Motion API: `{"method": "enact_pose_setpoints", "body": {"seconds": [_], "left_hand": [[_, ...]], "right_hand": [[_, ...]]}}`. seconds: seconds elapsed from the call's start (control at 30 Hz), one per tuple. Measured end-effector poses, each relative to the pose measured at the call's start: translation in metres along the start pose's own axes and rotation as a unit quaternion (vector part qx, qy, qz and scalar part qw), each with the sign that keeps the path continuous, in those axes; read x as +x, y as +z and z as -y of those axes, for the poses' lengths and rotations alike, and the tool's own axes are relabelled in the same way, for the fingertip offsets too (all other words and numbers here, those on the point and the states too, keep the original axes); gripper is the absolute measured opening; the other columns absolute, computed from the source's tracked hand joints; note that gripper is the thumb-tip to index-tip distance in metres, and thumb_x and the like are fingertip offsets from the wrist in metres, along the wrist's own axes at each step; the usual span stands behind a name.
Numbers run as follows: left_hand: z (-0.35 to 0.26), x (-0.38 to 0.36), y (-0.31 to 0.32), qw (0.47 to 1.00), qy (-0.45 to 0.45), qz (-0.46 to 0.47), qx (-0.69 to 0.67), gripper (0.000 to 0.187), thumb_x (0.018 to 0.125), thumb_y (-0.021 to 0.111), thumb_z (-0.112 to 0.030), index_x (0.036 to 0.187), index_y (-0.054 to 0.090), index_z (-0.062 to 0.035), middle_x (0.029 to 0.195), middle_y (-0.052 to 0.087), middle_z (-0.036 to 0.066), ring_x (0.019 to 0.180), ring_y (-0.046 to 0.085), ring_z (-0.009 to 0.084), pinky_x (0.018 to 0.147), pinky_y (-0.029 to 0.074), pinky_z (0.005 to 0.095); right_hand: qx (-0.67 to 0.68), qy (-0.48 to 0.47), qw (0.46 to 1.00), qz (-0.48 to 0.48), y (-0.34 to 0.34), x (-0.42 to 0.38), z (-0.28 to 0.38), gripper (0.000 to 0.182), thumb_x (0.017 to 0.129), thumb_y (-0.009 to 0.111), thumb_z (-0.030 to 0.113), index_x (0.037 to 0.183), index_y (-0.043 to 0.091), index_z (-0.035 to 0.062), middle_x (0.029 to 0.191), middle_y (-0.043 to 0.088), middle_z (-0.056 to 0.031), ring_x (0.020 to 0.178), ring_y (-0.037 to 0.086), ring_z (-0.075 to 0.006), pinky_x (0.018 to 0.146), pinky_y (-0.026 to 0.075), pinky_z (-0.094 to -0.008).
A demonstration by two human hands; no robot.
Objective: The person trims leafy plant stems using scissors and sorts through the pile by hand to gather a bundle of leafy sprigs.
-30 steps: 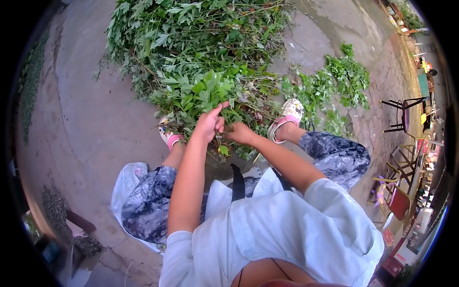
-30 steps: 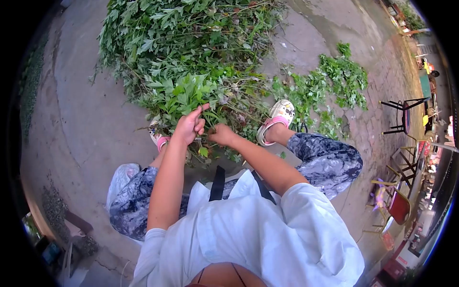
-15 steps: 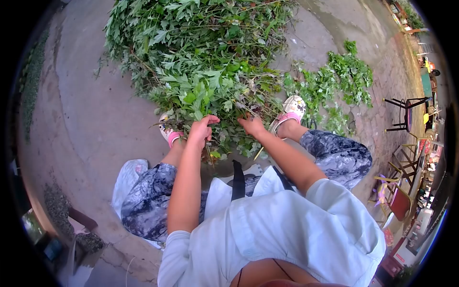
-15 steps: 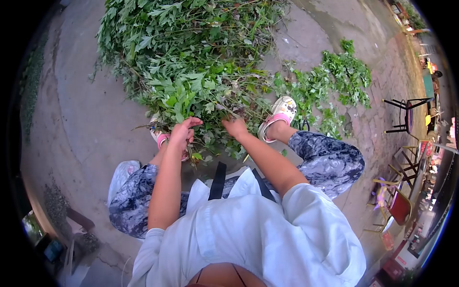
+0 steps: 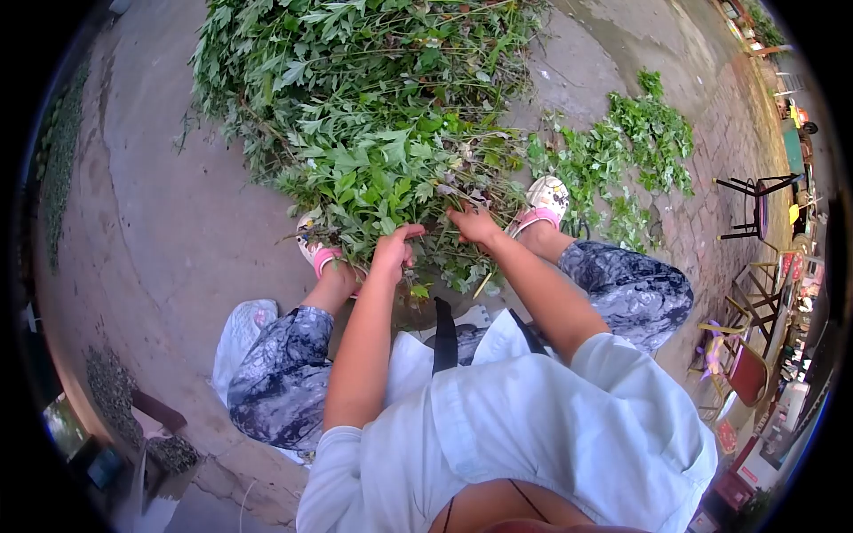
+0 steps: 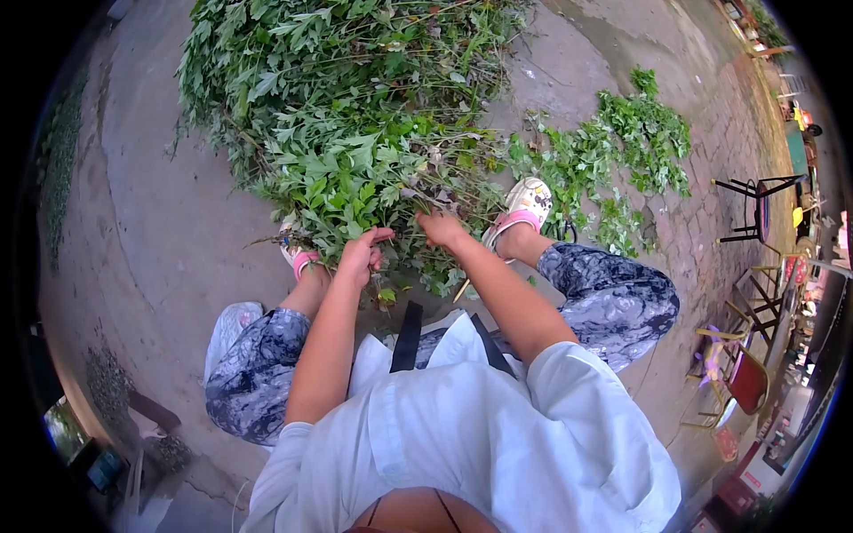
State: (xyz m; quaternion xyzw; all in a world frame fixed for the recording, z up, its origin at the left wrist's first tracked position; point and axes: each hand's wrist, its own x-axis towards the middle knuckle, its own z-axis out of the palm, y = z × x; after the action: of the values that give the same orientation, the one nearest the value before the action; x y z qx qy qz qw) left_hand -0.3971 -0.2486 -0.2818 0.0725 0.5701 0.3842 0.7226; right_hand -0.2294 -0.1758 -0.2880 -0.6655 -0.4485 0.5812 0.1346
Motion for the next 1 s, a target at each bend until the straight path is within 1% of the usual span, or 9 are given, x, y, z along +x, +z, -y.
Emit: {"method": "enact_pose_setpoints", "body": {"seconds": [0.23,0.43,0.5,0.53,0.6,0.73,0.77,0.87,1.0], "left_hand": [[-0.017,-0.019,-0.026,0.998,0.036,-0.015,-0.05,0.031,0.088,0.039,-0.024,0.097,0.057,-0.0008,0.097,0.06,0.008,0.041,0.028,0.0059,0.038,0.029,0.0214],[-0.041,-0.039,-0.025,0.995,0.078,-0.01,-0.062,0.031,0.088,0.04,-0.026,0.097,0.057,-0.0015,0.1,0.058,0.006,0.043,0.028,0.0052,0.038,0.029,0.02],[-0.046,-0.041,-0.024,0.995,0.084,-0.012,-0.048,0.031,0.088,0.041,-0.027,0.098,0.057,-0.002,0.101,0.058,0.006,0.043,0.028,0.0049,0.039,0.028,0.0196],[-0.048,-0.042,-0.024,0.995,0.09,-0.015,-0.034,0.031,0.088,0.042,-0.028,0.099,0.057,-0.0024,0.101,0.058,0.006,0.043,0.027,0.0046,0.039,0.028,0.0192],[-0.051,-0.047,-0.022,0.995,0.091,-0.031,-0.012,0.03,0.087,0.042,-0.026,0.099,0.057,-0.0021,0.098,0.059,0.006,0.042,0.028,0.005,0.038,0.029,0.0198],[-0.044,-0.039,-0.02,0.986,0.087,-0.108,0.098,0.028,0.086,0.044,-0.021,0.102,0.058,-0.0017,0.079,0.06,0.005,0.039,0.031,0.0069,0.034,0.031,0.023],[-0.04,-0.036,-0.02,0.981,0.106,-0.122,0.104,0.028,0.086,0.045,-0.021,0.1,0.058,0.0,0.05,0.044,0.001,0.034,0.033,0.0085,0.031,0.032,0.0249],[-0.04,-0.041,-0.018,0.972,0.129,-0.15,0.129,0.029,0.086,0.044,-0.022,0.099,0.058,0.0004,0.052,0.045,0.002,0.034,0.033,0.0083,0.031,0.032,0.0242],[-0.04,-0.037,-0.018,0.961,0.151,-0.163,0.166,0.029,0.087,0.042,-0.022,0.096,0.058,0.0008,0.055,0.049,0.004,0.035,0.033,0.008,0.032,0.031,0.0237]], "right_hand": [[0.168,-0.02,0.981,0.098,-0.073,0.004,0.024,0.02,0.081,0.057,0.02,0.092,0.058,0.0032,0.062,0.047,0.0019,0.044,0.041,-0.0069,0.038,0.037,-0.0224],[0.053,-0.128,0.986,-0.097,-0.085,-0.024,0.039,0.019,0.084,0.053,0.018,0.092,0.06,0.0025,0.066,0.052,-0.0014,0.044,0.044,-0.0074,0.037,0.035,-0.0204],[-0.105,-0.493,0.817,-0.28,-0.091,-0.02,0.029,0.018,0.087,0.048,0.017,0.09,0.059,0.0038,0.072,0.057,-0.0038,0.042,0.041,-0.0062,0.036,0.032,-0.0186],[-0.105,-0.492,0.817,-0.281,-0.09,-0.035,0.042,0.018,0.087,0.048,0.017,0.09,0.059,0.0038,0.072,0.057,-0.0038,0.042,0.041,-0.0062,0.036,0.032,-0.0186],[0.196,-0.231,0.953,0.005,-0.092,-0.079,0.074,0.021,0.09,0.044,0.02,0.085,0.057,0.0035,0.075,0.058,-0.0047,0.04,0.037,-0.0056,0.036,0.03,-0.0176],[0.335,-0.094,0.876,0.334,-0.108,-0.099,0.092,0.028,0.091,0.04,0.028,0.077,0.048,0.0064,0.052,0.043,0.0003,0.036,0.03,-0.0032,0.034,0.027,-0.0167],[0.361,-0.15,0.862,0.321,-0.114,-0.097,0.093,0.026,0.091,0.04,0.029,0.077,0.046,0.0077,0.046,0.034,0.004,0.035,0.027,-0.0024,0.03,0.024,-0.0173],[0.538,-0.189,0.701,0.429,-0.149,-0.1,0.11,0.025,0.092,0.039,0.027,0.079,0.045,0.007,0.044,0.031,0.0064,0.034,0.025,-0.0025,0.03,0.022,-0.017],[0.458,-0.174,0.778,0.394,-0.177,-0.095,0.104,0.025,0.092,0.039,0.025,0.08,0.049,0.0049,0.044,0.033,0.0062,0.035,0.03,-0.0037,0.032,0.023,-0.0183]]}}
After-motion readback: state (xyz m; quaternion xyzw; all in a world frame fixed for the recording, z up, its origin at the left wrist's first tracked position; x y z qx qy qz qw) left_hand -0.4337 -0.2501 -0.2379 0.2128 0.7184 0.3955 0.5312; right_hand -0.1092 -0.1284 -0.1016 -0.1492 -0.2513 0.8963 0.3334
